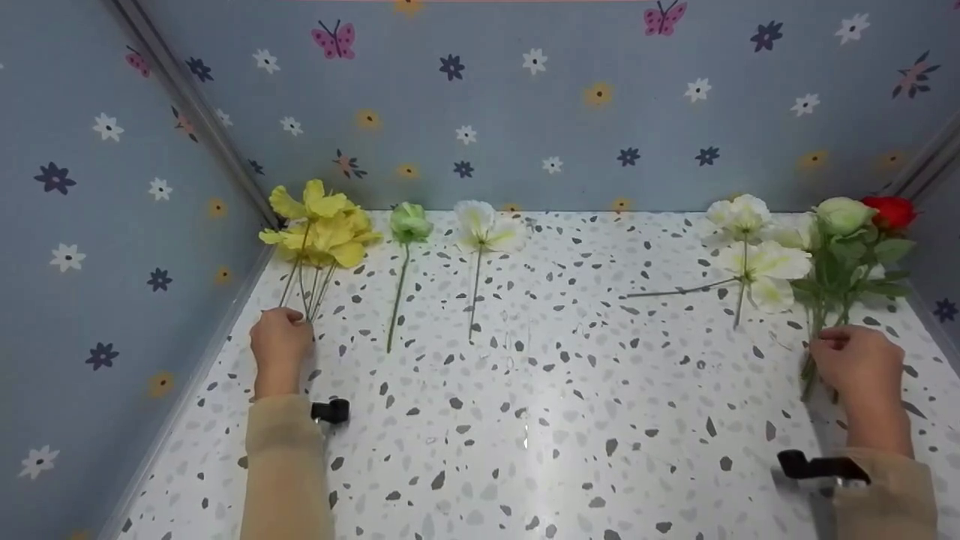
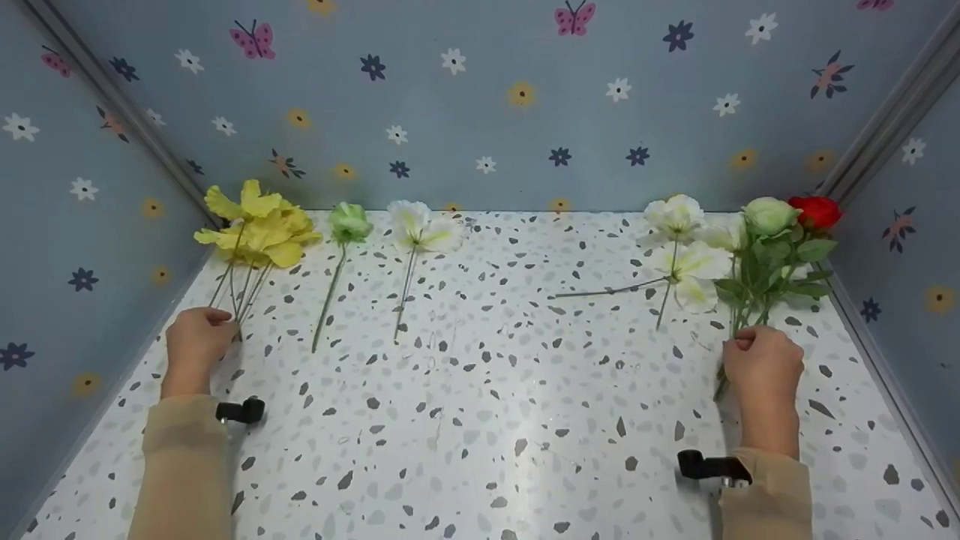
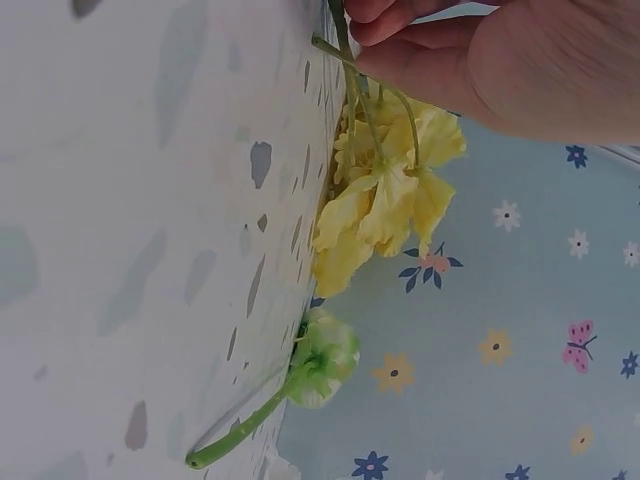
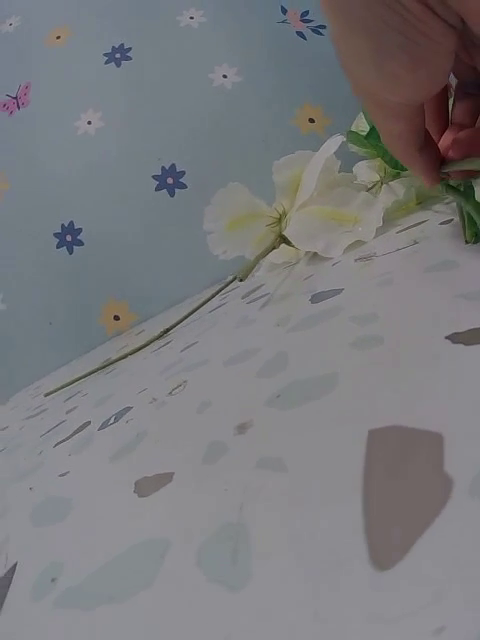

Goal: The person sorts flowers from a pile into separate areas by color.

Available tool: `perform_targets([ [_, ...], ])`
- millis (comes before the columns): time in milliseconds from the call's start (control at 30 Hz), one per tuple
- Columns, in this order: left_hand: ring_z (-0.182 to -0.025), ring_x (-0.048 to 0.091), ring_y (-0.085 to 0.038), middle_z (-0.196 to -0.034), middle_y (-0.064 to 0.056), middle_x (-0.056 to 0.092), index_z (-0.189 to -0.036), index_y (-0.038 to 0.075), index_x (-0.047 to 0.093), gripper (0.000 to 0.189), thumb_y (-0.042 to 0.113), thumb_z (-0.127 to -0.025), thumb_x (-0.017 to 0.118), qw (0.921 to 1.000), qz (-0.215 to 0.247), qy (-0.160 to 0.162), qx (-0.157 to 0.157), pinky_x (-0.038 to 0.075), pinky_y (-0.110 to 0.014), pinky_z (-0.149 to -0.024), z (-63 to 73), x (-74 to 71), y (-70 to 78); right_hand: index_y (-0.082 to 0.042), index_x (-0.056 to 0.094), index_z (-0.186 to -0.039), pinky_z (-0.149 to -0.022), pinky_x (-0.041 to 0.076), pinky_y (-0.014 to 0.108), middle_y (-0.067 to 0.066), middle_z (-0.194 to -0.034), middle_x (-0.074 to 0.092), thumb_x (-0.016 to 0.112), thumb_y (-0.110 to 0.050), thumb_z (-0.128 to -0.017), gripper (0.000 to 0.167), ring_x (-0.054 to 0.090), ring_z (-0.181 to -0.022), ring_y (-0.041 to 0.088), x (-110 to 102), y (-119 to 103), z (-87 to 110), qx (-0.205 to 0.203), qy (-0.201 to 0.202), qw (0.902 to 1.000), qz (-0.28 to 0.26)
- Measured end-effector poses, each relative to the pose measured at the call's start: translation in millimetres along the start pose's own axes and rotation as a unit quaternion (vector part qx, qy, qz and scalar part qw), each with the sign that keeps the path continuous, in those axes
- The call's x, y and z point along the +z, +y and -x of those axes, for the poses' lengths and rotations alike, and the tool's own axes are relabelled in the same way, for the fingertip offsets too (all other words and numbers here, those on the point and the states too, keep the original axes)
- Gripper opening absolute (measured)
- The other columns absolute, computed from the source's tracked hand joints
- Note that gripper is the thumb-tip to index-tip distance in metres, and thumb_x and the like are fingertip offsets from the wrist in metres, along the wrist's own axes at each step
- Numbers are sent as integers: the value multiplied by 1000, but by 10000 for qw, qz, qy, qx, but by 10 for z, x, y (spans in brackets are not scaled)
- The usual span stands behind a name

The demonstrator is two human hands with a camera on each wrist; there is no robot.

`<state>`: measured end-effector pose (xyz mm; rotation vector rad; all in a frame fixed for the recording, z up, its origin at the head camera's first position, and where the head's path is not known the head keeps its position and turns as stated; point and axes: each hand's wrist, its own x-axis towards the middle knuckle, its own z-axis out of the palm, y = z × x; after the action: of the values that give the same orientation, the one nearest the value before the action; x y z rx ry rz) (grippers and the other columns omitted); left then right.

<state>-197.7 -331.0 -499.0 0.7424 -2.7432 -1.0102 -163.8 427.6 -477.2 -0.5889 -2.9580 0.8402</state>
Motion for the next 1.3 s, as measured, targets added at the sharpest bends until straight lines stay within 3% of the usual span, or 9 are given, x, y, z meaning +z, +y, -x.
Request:
perform_targets([
  [200, -117, 65, -50, -126, -34, 70, -131, -13, 69, 36, 8, -105, 56, 10000, 27, 40, 81, 54, -61, -101, 10, 2, 29, 11, 66, -134, -61, 51, 33, 31, -118, 69, 57, -24, -106, 46, 66, -92, 37, -35, 6, -27, 248, -220, 9994, -75],
  [367, -115, 66, -49, -125, -33, 71, -129, -12, 71, 36, 10, -106, 56, 10000, -15, 34, 90, 54, -60, -99, 35, -5, 58, 12, 64, -137, -60, 52, 32, 31, -122, 68, 57, -26, -107, 49, 65, -87, 30, -59, 3, -11, 271, -276, 9991, -145],
  [567, -114, 65, -47, -127, -32, 70, -131, -10, 70, 38, 16, -107, 57, 10000, -11, 7, 64, 54, -59, -98, 78, -37, 155, 6, 54, -154, -68, 55, 29, 26, -139, 61, 51, -34, -114, 58, 62, -102, 25, -116, -135, 23, 821, -412, 9915, -926],
  [700, -116, 66, -49, -122, -31, 72, -126, -10, 72, 36, 16, -107, 57, 9994, 80, 146, 313, 53, -60, -101, 119, -58, 243, 3, 45, -162, -81, 53, 34, 16, -137, 58, 47, -35, -116, 60, 60, -107, 20, -171, -267, 72, 1083, -395, 9822, -1484],
  [867, -109, 68, -46, -116, -29, 73, -124, -10, 74, 36, 17, -107, 57, 9973, 345, 273, 583, 54, -59, -98, 193, -73, 414, 2, 46, -162, -78, 54, 22, -4, -118, 59, 49, -33, -116, 58, 59, -96, 7, -241, -398, 153, 810, -167, 9764, -1993],
  [967, -104, 69, -41, -115, -26, 74, -125, -6, 75, 35, 18, -108, 58, 9954, 556, 284, 722, 56, -55, -93, 253, -62, 535, -5, 57, -149, -76, 55, 12, -10, -112, 58, 54, -28, -115, 42, 61, -94, 5, -262, -473, 196, 519, 10, 9684, -2438],
  [1067, -100, 70, -38, -113, -23, 75, -125, -4, 76, 32, 18, -108, 60, 9917, 814, 319, 940, 56, -50, -87, 324, -23, 657, -16, 65, -129, -77, 56, 11, -11, -107, 62, 61, -23, -113, 19, 63, -92, 6, -266, -574, 239, 280, 139, 9516, -3056],
  [1133, -99, 70, -37, -112, -22, 75, -124, -3, 77, 30, 16, -108, 62, 9881, 1001, 319, 1123, 56, -49, -87, 375, 15, 740, -19, 66, -119, -77, 57, 12, -9, -105, 66, 66, -20, -110, 9, 65, -91, 8, -250, -651, 268, 102, 163, 9336, -3579],
  [1300, -99, 71, -35, -109, -21, 76, -123, -2, 77, 26, 15, -107, 64, 9757, 1465, 243, 1609, 57, -49, -90, 514, 142, 961, -7, 72, -114, -78, 61, 17, -1, -100, 74, 74, -6, -104, 11, 72, -87, 11, -121, -846, 343, -557, -125, 8640, -5002],
])
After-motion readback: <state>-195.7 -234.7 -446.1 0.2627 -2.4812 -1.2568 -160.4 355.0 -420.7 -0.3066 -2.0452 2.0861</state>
